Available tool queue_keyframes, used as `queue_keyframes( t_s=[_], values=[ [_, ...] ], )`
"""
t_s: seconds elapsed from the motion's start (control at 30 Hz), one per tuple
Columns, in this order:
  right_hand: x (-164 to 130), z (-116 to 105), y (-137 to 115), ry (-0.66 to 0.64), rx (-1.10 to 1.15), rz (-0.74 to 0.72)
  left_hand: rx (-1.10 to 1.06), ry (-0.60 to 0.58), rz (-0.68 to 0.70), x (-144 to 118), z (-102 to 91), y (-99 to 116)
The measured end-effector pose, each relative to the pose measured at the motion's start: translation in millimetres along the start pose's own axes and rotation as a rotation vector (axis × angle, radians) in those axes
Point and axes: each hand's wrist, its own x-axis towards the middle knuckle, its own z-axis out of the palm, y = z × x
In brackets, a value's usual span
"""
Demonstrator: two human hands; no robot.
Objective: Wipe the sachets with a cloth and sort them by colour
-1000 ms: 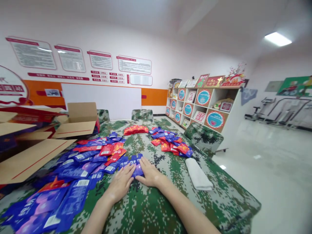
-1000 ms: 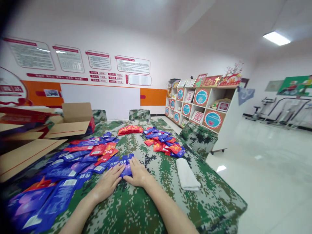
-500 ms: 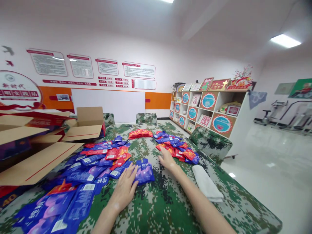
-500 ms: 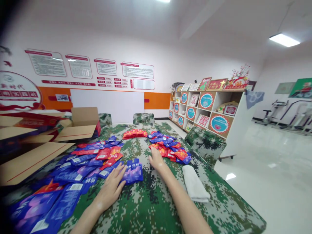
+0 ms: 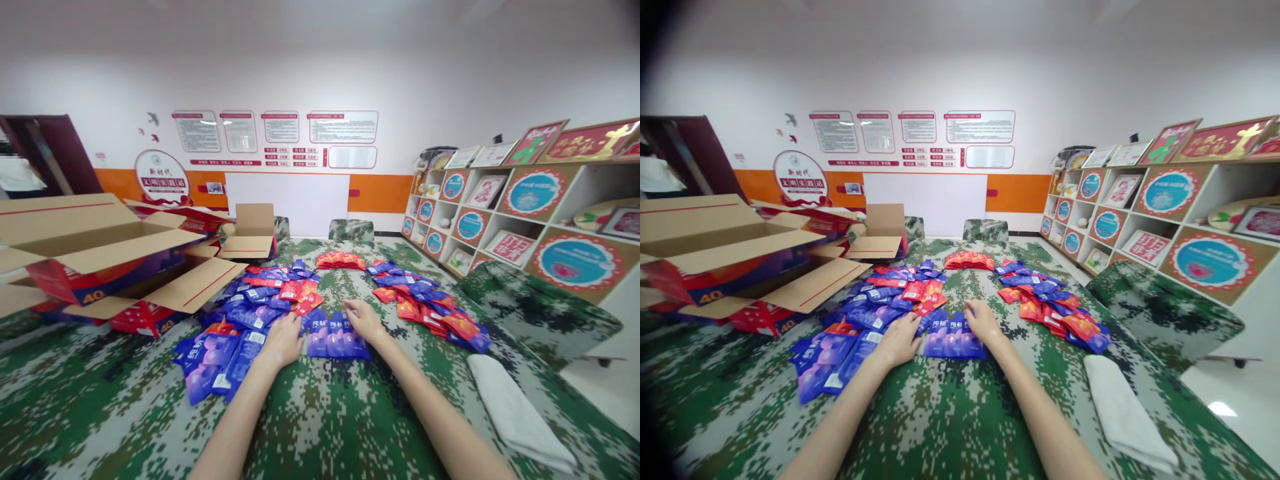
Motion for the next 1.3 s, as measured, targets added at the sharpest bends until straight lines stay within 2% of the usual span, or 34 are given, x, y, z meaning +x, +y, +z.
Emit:
queue_keyframes(
  t_s=[0.13, 0.33, 0.6, 0.83, 1.0, 1.13, 1.23, 1.3],
  values=[
    [-13.1, -1.3, -11.0, -0.023, 0.048, -0.012, 0.046, 0.028, 0.006, -1.7, 4.3, -6.8],
    [-32.7, -6.3, -12.0, -0.03, 0.074, -0.013, 0.104, -0.065, -0.039, 11.5, -3.3, -8.0],
    [-52.1, -18.5, -8.9, -0.002, 0.099, 0.001, 0.046, -0.067, -0.134, 41.4, -16.3, -15.1],
    [-59.5, -28.5, -5.2, -0.004, 0.115, 0.044, -0.061, -0.018, -0.237, 41.1, -23.6, -30.6],
    [-58.2, -26.6, -7.1, -0.009, 0.137, 0.046, -0.229, 0.03, -0.316, 23.5, -32.0, -50.2],
    [-58.4, -24.0, -9.8, -0.002, 0.169, 0.037, -0.48, 0.13, -0.388, 0.4, -37.5, -64.6],
    [-55.9, -20.8, -15.9, 0.018, 0.197, 0.039, -0.717, 0.228, -0.435, -14.1, -34.1, -61.3],
    [-51.7, -18.1, -25.8, 0.015, 0.244, 0.046, -0.852, 0.287, -0.447, -18.0, -28.0, -48.4]
  ],
)
